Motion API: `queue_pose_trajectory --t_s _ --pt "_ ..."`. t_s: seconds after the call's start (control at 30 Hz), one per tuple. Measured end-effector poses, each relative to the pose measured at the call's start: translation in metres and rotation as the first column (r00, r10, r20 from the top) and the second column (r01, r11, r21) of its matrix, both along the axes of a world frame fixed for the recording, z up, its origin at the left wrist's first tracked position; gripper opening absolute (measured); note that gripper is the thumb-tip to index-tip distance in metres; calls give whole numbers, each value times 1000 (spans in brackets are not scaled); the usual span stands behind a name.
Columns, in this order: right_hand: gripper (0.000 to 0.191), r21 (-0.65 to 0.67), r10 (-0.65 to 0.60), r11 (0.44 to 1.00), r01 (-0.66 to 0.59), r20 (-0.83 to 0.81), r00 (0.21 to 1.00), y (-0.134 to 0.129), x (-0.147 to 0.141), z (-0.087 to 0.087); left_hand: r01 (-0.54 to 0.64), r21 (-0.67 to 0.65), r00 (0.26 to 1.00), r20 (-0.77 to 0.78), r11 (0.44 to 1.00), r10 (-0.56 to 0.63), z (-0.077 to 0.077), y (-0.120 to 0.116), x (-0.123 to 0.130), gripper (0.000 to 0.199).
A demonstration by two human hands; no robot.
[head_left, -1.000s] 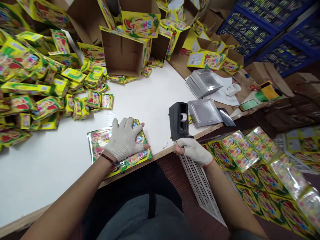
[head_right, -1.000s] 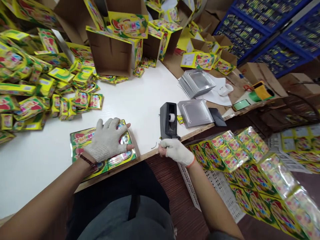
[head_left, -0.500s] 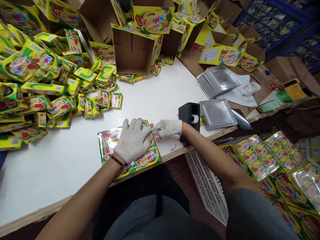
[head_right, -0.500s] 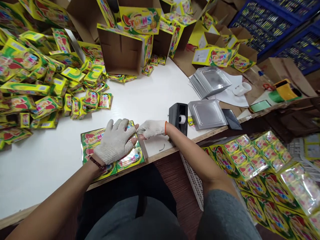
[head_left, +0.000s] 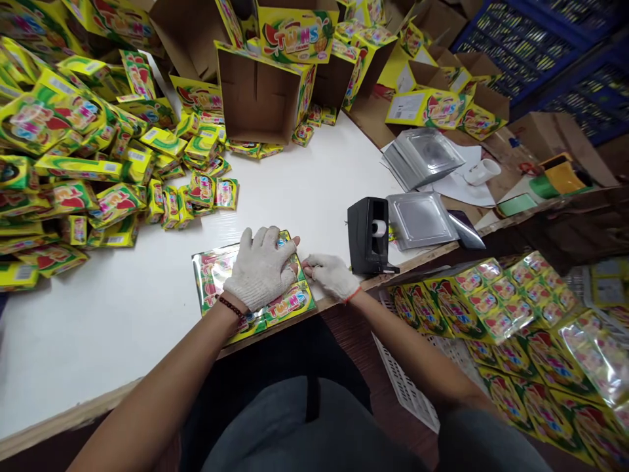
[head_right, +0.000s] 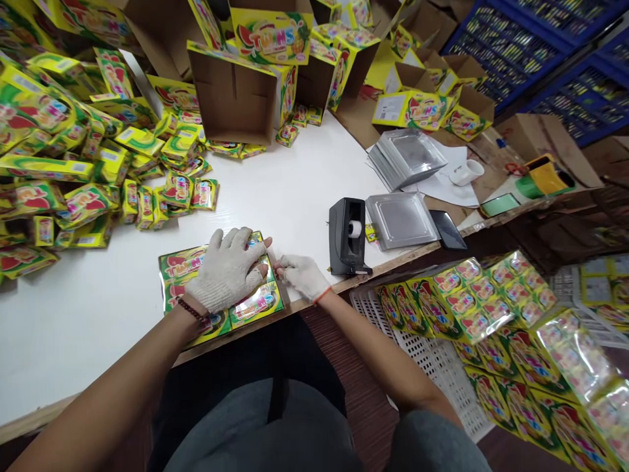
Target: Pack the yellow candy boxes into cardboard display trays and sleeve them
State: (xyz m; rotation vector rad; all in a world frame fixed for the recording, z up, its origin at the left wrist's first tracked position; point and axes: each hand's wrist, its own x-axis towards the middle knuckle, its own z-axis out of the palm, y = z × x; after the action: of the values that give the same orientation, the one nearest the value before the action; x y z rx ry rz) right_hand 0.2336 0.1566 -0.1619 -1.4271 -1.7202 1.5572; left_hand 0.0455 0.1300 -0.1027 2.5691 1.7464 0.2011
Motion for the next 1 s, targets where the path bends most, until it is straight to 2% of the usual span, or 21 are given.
queue_pose_trajectory --t_s 0.07,0.13,0.23,0.33,0.4,0.47,0.53,0.6,0.67,0.73,0.83,0.87,0.9,0.97,1.0 --pt "28 154 -100 983 104 -31 994 -24 2 -2 -4 -6 999 39 1000 4 -2 0 1 49" --pt "41 302 -112 945 124 -56 992 -45 1 -5 -10 -12 998 69 1000 11 -3 -1 2 50" --pt "53 450 -9 893 11 -6 1000 -67 2 -10 -19 -14 997 69 1000 20 -4 -7 -3 55" --pt "53 522 18 851 -48 62 998 -76 5 -12 -55 -44 998 19 998 56 -5 -29 -20 59" --pt "50 633 10 767 -109 158 987 -79 7 -11 -116 -77 993 -16 990 115 -6 -54 -36 57" --pt "48 735 57 627 -259 288 956 -81 7 -10 -185 -95 983 -21 978 184 -11 -82 -52 55" --pt "47 761 160 487 -429 406 900 -80 6 -11 -224 -89 973 25 970 227 -20 -106 -65 52" --pt "45 754 243 392 -527 468 850 -75 5 -12 -228 -62 964 125 972 234 -32 -121 -72 50" --pt "41 745 282 351 -568 494 823 -64 6 -15 -231 -20 944 235 973 229 -45 -124 -72 49" --pt "40 734 278 340 -588 519 808 -47 10 -17 -268 16 922 295 963 251 -55 -115 -65 51" --pt "43 738 195 332 -587 556 808 -19 17 -18 -344 58 909 269 937 318 -61 -90 -51 54" --pt "45 745 169 324 -583 561 811 -12 18 -18 -318 76 924 247 945 291 -60 -82 -48 54" --pt "46 750 151 318 -580 564 812 -7 18 -19 -240 94 951 224 966 214 -59 -76 -45 52" --pt "49 750 133 321 -578 569 812 -3 16 -20 16 126 983 178 992 -39 -57 -68 -44 44" --pt "51 747 129 327 -578 571 811 -5 14 -19 137 147 974 162 980 -161 -56 -66 -45 39"
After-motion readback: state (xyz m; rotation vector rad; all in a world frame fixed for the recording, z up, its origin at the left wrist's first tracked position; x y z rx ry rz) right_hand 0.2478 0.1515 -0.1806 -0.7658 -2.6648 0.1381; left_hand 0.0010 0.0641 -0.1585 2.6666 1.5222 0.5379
